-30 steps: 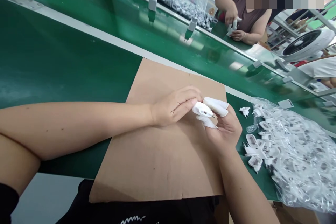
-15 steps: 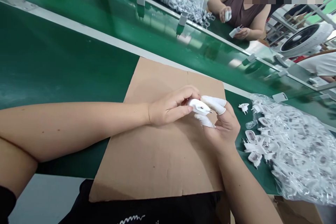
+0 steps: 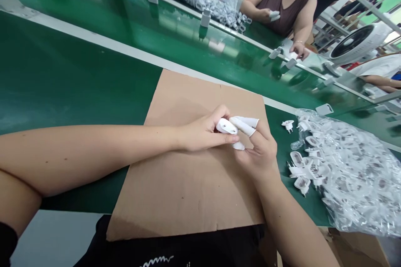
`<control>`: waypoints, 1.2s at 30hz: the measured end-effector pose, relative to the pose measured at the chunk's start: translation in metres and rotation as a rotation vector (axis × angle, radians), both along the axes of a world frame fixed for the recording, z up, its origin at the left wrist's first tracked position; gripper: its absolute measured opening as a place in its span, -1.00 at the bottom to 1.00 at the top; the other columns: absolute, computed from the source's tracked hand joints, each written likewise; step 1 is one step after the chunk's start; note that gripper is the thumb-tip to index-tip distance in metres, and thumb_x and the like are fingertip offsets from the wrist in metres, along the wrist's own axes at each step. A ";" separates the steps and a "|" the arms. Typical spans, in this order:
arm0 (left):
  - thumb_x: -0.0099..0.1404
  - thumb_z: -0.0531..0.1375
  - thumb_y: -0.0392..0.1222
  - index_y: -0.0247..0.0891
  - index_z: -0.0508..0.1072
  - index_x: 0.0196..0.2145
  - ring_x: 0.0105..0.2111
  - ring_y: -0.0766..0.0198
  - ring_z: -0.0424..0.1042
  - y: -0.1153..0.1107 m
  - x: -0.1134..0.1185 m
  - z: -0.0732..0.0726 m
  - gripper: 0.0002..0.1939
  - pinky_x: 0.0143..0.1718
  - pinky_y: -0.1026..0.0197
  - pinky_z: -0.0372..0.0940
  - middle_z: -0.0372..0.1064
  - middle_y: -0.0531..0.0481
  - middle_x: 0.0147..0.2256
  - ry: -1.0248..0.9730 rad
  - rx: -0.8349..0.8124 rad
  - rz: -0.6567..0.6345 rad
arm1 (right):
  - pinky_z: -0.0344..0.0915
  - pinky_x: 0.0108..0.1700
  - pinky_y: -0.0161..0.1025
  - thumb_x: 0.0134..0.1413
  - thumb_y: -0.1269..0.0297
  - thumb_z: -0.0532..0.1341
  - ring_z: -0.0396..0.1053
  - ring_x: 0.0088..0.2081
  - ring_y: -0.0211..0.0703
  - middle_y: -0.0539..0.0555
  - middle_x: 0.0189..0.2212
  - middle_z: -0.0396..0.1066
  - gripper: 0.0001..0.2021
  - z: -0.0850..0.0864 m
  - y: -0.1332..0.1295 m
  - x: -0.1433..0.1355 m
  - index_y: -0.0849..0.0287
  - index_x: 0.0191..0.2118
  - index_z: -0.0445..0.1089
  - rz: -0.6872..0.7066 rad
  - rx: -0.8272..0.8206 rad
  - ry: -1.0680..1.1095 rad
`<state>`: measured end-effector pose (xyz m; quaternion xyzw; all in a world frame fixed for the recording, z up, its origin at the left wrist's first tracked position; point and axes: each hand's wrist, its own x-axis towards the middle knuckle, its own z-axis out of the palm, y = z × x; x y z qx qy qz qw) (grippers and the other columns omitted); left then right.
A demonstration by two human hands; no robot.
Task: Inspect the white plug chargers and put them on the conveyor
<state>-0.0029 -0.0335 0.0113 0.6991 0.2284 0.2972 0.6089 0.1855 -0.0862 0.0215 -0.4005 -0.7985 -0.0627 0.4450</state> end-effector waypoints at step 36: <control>0.51 0.00 -0.04 -0.16 0.22 0.08 0.04 0.05 0.38 0.005 -0.008 -0.005 -0.73 0.08 -0.06 0.32 0.33 -0.25 0.12 -0.293 0.490 -0.087 | 0.61 -0.21 -0.08 0.11 0.37 0.44 0.60 -0.11 0.02 0.10 -0.02 0.59 -0.53 0.002 -0.007 0.006 -0.08 0.15 0.53 0.034 0.026 0.184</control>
